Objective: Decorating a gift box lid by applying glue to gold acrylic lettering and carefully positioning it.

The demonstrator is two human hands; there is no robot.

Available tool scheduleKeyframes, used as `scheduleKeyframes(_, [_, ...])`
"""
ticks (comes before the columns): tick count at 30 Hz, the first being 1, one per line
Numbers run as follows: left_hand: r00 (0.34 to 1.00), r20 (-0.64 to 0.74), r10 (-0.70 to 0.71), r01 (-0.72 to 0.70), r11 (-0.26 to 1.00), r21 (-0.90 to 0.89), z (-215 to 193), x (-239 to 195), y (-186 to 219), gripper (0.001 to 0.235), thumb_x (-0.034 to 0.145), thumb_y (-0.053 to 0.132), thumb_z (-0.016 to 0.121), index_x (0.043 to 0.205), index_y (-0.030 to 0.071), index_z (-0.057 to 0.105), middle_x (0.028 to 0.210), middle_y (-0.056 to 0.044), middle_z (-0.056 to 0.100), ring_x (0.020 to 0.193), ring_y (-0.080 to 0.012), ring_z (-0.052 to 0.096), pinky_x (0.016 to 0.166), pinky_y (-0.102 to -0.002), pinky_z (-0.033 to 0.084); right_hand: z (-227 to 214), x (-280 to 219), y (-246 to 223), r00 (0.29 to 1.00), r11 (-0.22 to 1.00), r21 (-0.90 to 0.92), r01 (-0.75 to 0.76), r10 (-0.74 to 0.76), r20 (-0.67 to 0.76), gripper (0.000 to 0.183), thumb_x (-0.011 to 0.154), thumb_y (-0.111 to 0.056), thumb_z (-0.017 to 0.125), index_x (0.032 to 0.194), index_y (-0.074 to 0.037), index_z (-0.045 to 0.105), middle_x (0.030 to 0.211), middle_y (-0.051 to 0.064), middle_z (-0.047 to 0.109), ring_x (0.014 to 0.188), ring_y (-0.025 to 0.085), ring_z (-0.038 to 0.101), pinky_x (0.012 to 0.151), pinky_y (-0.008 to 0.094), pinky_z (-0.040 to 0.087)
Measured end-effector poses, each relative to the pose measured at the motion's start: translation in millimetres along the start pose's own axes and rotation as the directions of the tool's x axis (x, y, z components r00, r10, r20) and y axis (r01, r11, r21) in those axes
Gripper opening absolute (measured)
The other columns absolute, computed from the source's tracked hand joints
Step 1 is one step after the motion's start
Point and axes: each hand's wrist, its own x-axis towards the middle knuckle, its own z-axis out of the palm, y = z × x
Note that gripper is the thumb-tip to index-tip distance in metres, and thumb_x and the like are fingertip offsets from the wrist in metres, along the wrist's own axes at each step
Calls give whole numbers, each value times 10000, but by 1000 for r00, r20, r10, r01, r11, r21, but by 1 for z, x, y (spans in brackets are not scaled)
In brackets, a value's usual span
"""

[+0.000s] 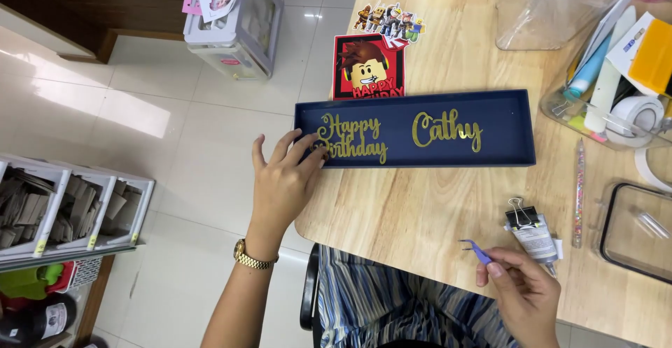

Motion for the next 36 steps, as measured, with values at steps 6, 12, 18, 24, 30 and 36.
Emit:
scheduleKeyframes(6, [1000, 10, -5, 5, 1000, -20, 0, 1, 4, 147, 1019, 226, 630, 1104, 183, 741, 1209, 31, 694, 1229, -223, 605, 1062, -586, 359, 2, 1, -4, 999, 999, 35, 24, -25, 23, 152, 963, -38, 613, 1077, 37, 681, 714, 141, 678, 625, 184, 669, 635, 274, 570])
scheduleKeyframes(12, [1000, -18, -10, 7, 985, -173, 0, 25, 28, 142, 991, 205, 667, 1104, 147, 731, 1174, -16, 712, 1218, -257, 601, 1049, -521, 365, 3, 2, -1, 998, 996, 69, 50, -52, 30, 169, 948, -38, 628, 1084, 37, 693, 723, 138, 693, 624, 184, 687, 631, 283, 608])
scheduleKeyframes(18, [999, 18, -44, 45, 997, -66, 47, 81, 96, 603, 892, 529, 726, 1332, 123, 663, 1290, -24, 668, 1199, -245, 583, 911, -448, 473, 1, -10, -3, 992, 980, 177, 89, -103, 67, 164, 943, -23, 631, 1076, 42, 702, 809, 134, 717, 670, 180, 695, 618, 263, 622])
scheduleKeyframes(24, [986, 101, -135, 138, 990, -24, 79, 100, 114, 597, 712, 621, 842, 1097, 183, 712, 1121, -7, 650, 997, -269, 583, 714, -451, 466, -27, -57, -22, 990, 995, 82, 56, -45, -131, 157, 850, -71, 700, 943, 44, 754, 871, 192, 737, 628, 197, 718, 621, 243, 639])
scheduleKeyframes(30, [912, 346, -219, 323, 904, -278, 65, 108, 112, 477, 771, 409, 872, 1124, 212, 617, 1112, -14, 677, 1048, -314, 582, 772, -523, 442, -96, -64, -23, 902, 935, -354, 24, -173, -396, 165, 1012, 2, 650, 1153, 86, 671, 896, 156, 689, 813, 195, 651, 853, 299, 531])
scheduleKeyframes(36, [917, 302, -260, 388, 754, -530, 63, 109, 109, 266, 848, 152, 795, 1024, 204, 603, 836, 53, 746, 762, -255, 719, 689, -430, 508, -111, -45, -34, 839, 903, -429, 5, -237, -489, 209, 1148, 112, 586, 1353, 145, 605, 1133, 265, 672, 943, 252, 661, 890, 315, 564])
